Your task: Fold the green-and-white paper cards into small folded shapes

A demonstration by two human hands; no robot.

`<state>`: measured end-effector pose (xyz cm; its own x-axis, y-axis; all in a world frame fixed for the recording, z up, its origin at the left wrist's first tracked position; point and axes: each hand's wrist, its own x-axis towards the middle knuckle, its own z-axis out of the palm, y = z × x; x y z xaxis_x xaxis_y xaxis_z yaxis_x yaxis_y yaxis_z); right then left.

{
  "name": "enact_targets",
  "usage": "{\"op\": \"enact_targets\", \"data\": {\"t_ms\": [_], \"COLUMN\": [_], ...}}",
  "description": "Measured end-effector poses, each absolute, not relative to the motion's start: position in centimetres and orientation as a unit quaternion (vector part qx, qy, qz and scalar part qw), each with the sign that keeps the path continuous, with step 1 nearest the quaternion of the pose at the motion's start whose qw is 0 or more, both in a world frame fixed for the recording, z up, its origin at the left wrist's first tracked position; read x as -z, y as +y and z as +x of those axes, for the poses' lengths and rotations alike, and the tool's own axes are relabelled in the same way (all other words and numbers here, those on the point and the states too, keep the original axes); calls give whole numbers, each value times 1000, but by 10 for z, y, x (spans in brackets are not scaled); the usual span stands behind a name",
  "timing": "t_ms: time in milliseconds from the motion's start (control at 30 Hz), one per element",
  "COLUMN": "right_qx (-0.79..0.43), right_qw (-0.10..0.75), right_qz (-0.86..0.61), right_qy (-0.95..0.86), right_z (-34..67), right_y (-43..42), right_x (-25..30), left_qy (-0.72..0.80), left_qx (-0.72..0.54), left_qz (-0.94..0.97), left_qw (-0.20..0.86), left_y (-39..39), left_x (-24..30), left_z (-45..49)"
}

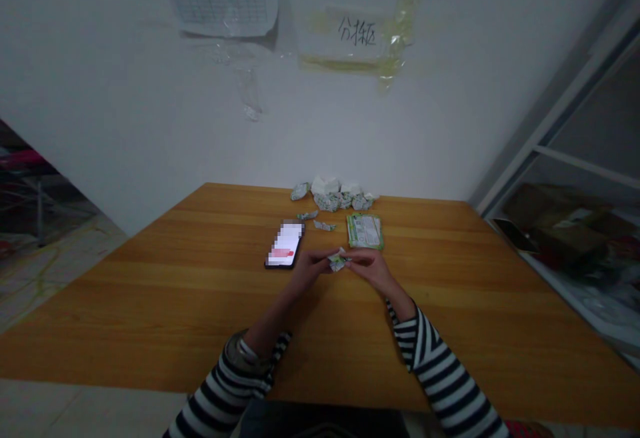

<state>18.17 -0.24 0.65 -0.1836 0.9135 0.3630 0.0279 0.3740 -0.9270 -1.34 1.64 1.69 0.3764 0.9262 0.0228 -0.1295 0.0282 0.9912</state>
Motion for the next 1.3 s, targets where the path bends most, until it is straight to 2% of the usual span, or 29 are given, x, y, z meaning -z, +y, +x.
{"op": "enact_targets", "data": {"t_ms": [167,367,500,633,733,1033,1300], "right_qx": [-418,-461,-427,-454,-460,-380,-358], "right_qw": [554,516,522,520,532,574,603], "right_qz": [-395,-381,-384,-373,-376,-461,-466], "right_qy": [-602,-613,-631,-620,-603,-560,-540], "right_z": [186,190,190,191,192,186,174], "right_y": [4,1,0,1,2,2,-2], "right_x": [2,0,-1,1,-1,-1,-3], "left_qy": [330,312,308,298,309,371,385], "left_qx": [-413,-370,-351,-325,-353,-431,-492], "left_qz": [568,599,610,610,592,583,492], "left_qw": [631,638,640,659,656,581,606], "left_y": [16,16,15,13,14,15,12], "left_x": [-17,-20,-24,-25,-22,-18,-15], "left_z": [-14,-16,-18,-18,-17,-12,-4]}}
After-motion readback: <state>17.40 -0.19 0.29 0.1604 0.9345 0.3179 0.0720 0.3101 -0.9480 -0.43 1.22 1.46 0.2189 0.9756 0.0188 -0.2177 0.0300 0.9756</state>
